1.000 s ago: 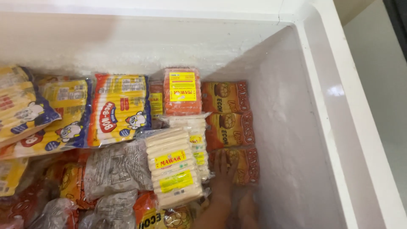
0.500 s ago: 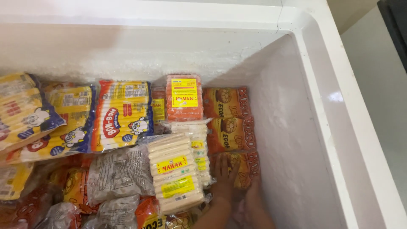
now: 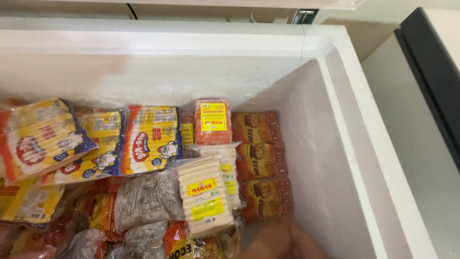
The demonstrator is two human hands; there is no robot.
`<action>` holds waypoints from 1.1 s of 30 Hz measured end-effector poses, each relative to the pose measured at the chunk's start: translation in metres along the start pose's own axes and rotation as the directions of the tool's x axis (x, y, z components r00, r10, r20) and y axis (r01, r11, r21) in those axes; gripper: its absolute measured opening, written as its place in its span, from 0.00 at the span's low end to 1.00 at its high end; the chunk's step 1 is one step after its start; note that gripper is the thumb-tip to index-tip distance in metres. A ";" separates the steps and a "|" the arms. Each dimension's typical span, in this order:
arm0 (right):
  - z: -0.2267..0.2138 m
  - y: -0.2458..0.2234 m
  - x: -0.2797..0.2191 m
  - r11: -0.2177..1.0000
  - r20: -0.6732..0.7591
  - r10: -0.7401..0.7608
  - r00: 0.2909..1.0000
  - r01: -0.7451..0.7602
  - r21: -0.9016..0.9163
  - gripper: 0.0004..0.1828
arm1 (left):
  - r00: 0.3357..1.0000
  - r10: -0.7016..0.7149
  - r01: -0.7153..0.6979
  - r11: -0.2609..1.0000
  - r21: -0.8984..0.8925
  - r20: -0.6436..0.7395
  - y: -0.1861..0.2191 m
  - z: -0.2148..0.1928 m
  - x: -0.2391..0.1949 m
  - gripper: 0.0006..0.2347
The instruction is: Organizing and wiping frost off frozen food packages inside a chest freezer.
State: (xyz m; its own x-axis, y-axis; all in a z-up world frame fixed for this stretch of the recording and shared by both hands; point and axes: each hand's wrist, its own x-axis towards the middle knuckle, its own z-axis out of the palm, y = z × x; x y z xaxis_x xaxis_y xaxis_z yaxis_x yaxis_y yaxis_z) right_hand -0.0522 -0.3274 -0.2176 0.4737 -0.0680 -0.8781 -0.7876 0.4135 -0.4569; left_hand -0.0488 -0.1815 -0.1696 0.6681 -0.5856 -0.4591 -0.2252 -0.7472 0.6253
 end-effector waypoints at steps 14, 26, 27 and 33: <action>0.251 -0.072 -0.255 0.810 0.147 -0.544 0.826 0.562 -0.166 0.24 | 0.899 -0.314 -0.283 0.119 -0.952 -0.306 -0.011 -0.227 -0.167 0.12; 0.330 0.032 -0.251 0.386 0.576 -0.409 0.708 0.706 -0.594 0.20 | 0.567 -0.733 0.636 0.679 -0.365 -0.376 -0.329 -0.190 -0.269 0.24; 0.330 0.036 -0.251 0.073 0.637 -0.505 0.583 0.764 -0.641 0.20 | 0.557 -0.776 0.694 0.631 -0.347 -0.296 -0.353 -0.166 -0.272 0.27; 0.326 0.042 -0.234 -0.032 0.659 -0.519 0.544 0.759 -0.650 0.21 | 0.406 -0.897 0.858 0.440 -0.266 -0.175 -0.260 -0.202 -0.267 0.47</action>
State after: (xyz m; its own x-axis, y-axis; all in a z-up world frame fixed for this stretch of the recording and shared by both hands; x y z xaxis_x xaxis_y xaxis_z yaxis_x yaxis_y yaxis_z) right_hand -0.0674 0.0014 0.0149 0.9265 0.3469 -0.1461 0.1280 -0.6553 -0.7445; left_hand -0.0256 0.2330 -0.0822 0.5976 0.4876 -0.6365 0.6623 -0.7476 0.0492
